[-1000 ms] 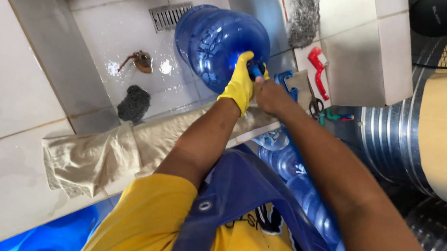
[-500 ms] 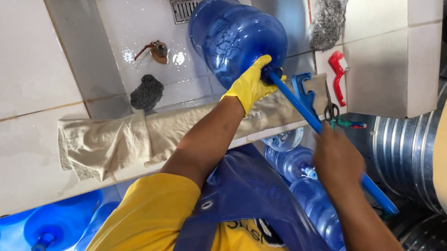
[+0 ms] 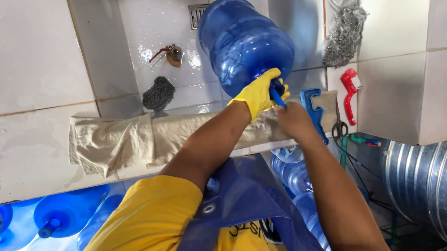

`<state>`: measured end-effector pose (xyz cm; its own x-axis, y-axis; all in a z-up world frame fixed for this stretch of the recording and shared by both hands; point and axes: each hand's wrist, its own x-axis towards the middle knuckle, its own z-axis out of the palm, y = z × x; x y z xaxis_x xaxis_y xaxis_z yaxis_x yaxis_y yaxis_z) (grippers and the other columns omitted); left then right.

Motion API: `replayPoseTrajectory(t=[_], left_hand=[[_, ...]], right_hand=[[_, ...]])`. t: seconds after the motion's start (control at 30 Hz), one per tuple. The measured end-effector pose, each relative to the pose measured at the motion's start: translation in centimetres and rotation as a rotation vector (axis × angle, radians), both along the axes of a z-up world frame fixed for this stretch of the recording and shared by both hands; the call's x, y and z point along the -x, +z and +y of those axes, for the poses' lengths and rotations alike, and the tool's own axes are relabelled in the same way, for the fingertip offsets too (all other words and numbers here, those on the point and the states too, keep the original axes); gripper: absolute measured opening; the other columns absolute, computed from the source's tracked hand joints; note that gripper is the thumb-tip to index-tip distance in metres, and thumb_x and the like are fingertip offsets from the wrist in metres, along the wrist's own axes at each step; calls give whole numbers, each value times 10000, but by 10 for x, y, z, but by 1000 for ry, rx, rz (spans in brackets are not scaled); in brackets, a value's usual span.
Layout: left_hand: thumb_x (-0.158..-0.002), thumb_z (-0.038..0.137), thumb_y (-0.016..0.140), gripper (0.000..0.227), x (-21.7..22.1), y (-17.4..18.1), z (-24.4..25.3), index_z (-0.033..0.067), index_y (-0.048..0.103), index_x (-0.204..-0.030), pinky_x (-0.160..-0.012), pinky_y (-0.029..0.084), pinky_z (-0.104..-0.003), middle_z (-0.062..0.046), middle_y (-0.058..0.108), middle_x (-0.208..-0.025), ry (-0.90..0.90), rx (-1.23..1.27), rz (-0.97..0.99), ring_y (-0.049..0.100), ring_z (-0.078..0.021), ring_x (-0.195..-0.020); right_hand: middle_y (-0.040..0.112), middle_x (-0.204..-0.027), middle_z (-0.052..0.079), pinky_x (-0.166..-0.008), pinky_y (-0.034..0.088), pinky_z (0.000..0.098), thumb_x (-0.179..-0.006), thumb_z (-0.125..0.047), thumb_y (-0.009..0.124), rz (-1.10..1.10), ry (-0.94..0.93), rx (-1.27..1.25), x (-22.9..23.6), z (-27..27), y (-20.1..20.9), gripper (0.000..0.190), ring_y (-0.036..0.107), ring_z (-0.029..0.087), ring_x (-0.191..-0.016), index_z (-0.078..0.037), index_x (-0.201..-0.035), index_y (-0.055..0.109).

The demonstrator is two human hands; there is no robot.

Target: The person scrubs the exterior of a large blue water jug with a steel wool pad and rinses it under running water. They then use a red brush to clean the jug's cap and neck area before rinsing the cap and placing it back on the jug.

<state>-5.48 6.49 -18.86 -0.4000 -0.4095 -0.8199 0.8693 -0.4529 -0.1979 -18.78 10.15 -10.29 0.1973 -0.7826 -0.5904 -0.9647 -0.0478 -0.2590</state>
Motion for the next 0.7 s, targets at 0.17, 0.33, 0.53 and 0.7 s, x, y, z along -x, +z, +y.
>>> replayPoseTrajectory(t=[0.17, 0.33, 0.53, 0.7], left_hand=[[-754, 99, 811, 316, 15, -73, -7, 40, 631, -1007, -719, 647, -557, -118, 717, -912, -47, 29, -174, 750, -347, -799], [-676, 43, 854, 398, -28, 9, 2, 15, 620, -997, -780, 626, -467, -122, 633, -911, -65, -61, -286, 744, -358, -876], [-642, 0, 833, 316, -39, -2, -18, 3, 600, -855, -693, 647, -542, -113, 575, -751, -169, -66, -375, 707, -340, -662], [-722, 38, 820, 229, -24, -103, -14, 12, 661, -884, -758, 668, -532, -145, 692, -807, -216, 64, -313, 750, -323, -771]], right_hand=[[535, -796, 106, -520, 433, 346, -1088, -344, 373, -266, -439, -351, 10, 35, 11, 388, 560, 265, -702, -21, -1073, 589], [454, -498, 63, -293, 348, 280, -1062, -316, 518, -404, -674, -359, -5, 35, 1, 469, 475, 194, -350, -36, -703, 631], [708, -900, 314, -769, 577, 596, -1070, -393, 325, 14, 36, -99, -23, 16, 13, 489, 725, 497, -911, -3, -1067, 620], [720, -962, 275, -751, 609, 563, -1100, -423, 303, 50, 17, -92, -8, 32, -29, 519, 733, 467, -960, -16, -1226, 600]])
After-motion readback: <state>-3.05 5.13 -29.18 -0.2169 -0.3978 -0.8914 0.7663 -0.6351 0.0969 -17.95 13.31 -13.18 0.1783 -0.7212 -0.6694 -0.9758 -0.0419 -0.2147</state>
